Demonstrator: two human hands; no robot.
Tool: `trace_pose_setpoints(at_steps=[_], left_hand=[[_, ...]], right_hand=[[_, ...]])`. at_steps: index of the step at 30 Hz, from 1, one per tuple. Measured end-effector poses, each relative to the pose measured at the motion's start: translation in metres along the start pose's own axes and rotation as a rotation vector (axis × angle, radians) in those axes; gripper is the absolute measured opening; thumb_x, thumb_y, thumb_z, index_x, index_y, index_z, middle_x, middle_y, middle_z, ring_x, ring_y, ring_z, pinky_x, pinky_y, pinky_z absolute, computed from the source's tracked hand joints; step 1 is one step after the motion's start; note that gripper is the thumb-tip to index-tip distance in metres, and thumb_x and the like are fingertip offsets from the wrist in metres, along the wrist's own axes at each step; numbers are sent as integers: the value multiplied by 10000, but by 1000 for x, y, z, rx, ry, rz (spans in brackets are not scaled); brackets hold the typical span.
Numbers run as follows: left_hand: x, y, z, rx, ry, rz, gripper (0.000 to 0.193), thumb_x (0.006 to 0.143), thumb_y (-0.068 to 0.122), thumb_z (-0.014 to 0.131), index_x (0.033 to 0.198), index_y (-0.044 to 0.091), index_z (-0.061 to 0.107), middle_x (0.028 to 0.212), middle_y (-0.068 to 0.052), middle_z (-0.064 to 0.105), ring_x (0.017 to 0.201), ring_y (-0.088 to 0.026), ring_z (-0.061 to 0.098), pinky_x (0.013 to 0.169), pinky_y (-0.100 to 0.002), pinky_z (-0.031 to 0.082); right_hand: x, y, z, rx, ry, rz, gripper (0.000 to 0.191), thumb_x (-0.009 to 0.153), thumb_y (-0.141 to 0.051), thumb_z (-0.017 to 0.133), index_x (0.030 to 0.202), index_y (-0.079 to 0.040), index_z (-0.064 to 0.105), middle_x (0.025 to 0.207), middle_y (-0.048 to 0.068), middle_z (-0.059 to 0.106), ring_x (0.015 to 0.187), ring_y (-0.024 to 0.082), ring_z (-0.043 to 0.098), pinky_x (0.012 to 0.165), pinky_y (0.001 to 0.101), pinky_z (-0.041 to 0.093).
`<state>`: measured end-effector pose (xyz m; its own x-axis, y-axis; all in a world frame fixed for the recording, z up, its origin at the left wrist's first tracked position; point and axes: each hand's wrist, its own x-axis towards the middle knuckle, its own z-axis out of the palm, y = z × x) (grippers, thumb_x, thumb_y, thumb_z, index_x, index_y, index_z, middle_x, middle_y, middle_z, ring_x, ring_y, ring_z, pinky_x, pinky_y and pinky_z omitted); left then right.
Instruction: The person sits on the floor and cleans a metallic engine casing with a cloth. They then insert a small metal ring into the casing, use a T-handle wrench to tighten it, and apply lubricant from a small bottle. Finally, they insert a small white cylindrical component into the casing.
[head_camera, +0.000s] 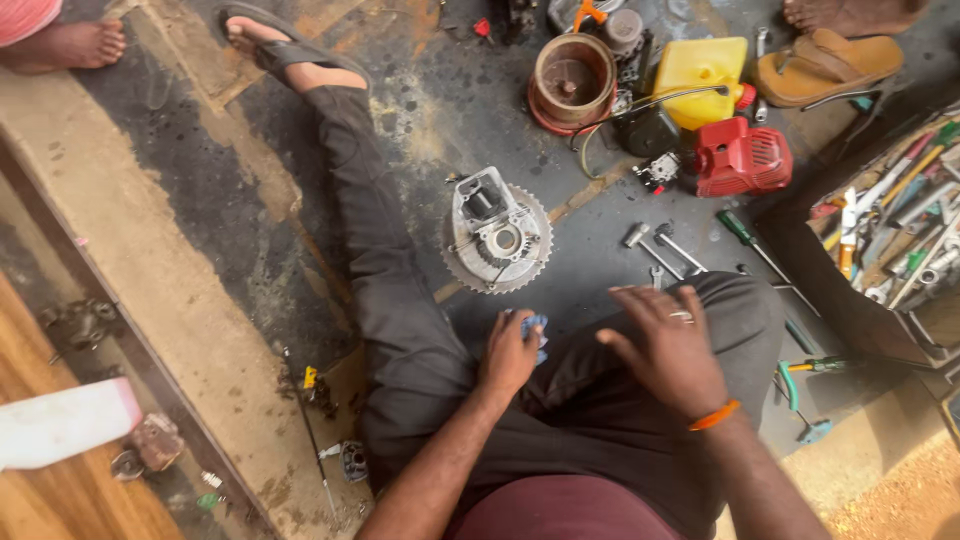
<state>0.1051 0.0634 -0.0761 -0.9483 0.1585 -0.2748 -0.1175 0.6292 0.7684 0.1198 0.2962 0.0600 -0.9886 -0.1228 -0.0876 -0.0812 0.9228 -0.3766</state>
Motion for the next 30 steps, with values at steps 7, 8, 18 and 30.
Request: trace_pose_setpoints(at_steps=[7,8,18,30], left_hand=[[-4,-23,11,210,-579,-202,872,930,783,338,1574,198,390,1696,-233,107,1531,-426,204,1215,-530,274],[-6,-22,8,243,-581,-210,879,926,789,330,1576,202,398,1695,-231,129,1526,-444,206,1215,-534,279],[-14,28,-23,556,-723,-91,997,883,845,316,1631,193,223,1687,-224,143,1502,-456,257,1184,-620,305],[-32,32,-18,447,-581,49,887,902,601,588,1545,44,337,1576,-244,377,1349,-433,514,1089,-512,466]], right_hand=[[-41,101,-18,-66,385,416,672,988,-531,697,1444,-43,617,1461,227,560,1372,412,483,1149,524,353],[-40,115,-10,287,377,569,681,976,-531,657,1438,-41,556,1464,200,540,1336,345,506,1105,473,385],[-131,114,65,816,209,623,712,1054,-469,423,1588,-21,280,1661,201,264,1550,300,172,1199,375,151],[-171,303,-69,-280,538,1097,161,998,-312,784,1096,-190,818,1078,125,762,944,325,707,829,456,535]])
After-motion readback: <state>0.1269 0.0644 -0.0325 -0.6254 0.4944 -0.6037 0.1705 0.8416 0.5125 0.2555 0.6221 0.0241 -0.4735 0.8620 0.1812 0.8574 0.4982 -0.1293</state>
